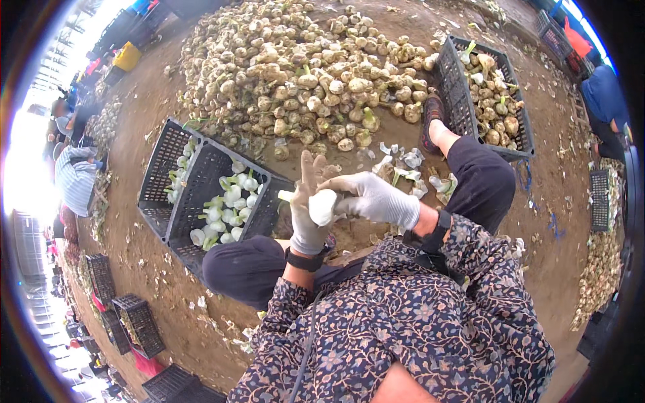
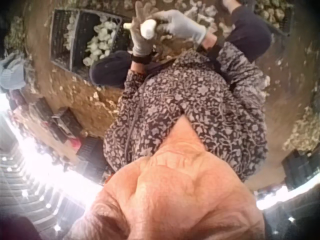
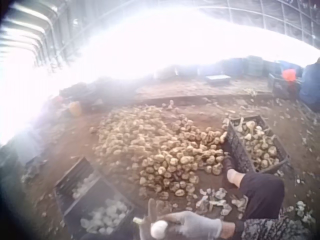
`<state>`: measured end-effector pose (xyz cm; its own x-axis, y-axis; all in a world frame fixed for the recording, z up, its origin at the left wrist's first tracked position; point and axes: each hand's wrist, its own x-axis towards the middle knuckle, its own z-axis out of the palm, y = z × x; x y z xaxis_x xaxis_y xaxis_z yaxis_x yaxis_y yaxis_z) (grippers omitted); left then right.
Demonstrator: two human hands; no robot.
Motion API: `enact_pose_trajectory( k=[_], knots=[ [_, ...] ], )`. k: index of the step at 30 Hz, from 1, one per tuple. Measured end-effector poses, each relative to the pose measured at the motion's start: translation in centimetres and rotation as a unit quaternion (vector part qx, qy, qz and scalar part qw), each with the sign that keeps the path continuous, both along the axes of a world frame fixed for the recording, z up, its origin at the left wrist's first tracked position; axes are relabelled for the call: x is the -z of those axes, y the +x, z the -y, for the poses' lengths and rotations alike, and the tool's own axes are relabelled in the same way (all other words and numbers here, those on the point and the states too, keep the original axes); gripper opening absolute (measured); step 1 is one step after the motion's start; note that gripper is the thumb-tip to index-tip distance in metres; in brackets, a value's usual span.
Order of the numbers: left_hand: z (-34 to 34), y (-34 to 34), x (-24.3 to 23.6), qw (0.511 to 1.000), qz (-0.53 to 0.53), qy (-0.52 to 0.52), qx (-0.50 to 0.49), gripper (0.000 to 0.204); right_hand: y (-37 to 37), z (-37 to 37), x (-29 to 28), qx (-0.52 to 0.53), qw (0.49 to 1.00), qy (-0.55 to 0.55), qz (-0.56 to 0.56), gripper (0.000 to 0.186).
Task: The recorder is sitting on the floor peeling and cleaning lily bulbs or similar agricultural produce and placing them into crates.
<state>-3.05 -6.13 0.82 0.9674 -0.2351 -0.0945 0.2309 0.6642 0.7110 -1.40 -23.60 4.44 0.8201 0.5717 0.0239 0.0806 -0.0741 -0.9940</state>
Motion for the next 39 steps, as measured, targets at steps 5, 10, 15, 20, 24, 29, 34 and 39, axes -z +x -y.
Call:
enact_pose_trajectory(
  k=[5, 10, 15, 20, 24, 29, 34, 39],
  knots=[
    [0.3, 0.1, 0.5, 0.991, 0.005, 0.137, 0.003, 0.070, -1.6, -0.1, 1.5, 0.120, 0.990, -0.013, -0.068, 0.026],
    [-0.2, 0.7, 0.5, 0.979, -0.093, 0.141, 0.115, 0.071, -1.0, 1.7, 2.7, 0.184, 0.961, -0.098, 0.180, 0.011],
    [0.3, 0.5, 0.0, 0.998, -0.005, 0.054, 0.029, 0.073, 0.1, 2.9, 2.4, 0.290, 0.950, -0.104, -0.056, 0.015],
    [0.9, 0.3, -0.9, 0.996, 0.040, 0.062, -0.044, 0.078, -1.4, 1.8, 1.3, 0.263, 0.954, -0.068, 0.124, 0.017],
    [1.9, -0.5, -0.8, 0.975, 0.058, 0.164, -0.139, 0.072, -2.1, 0.2, 0.9, 0.262, 0.938, -0.155, 0.164, 0.022],
    [2.9, -1.3, 0.7, 0.824, 0.156, 0.493, -0.230, 0.065, -1.6, 0.0, 1.7, 0.238, 0.939, -0.195, 0.153, 0.021],
    [3.5, -2.2, 2.5, 0.770, 0.194, 0.561, -0.236, 0.063, -1.4, 0.7, 3.5, 0.162, 0.935, -0.278, 0.147, 0.024],
    [3.9, -1.9, 4.0, 0.870, 0.088, 0.455, -0.169, 0.060, -1.0, 1.3, 6.2, 0.148, 0.921, -0.334, 0.137, 0.028]
  ],
)
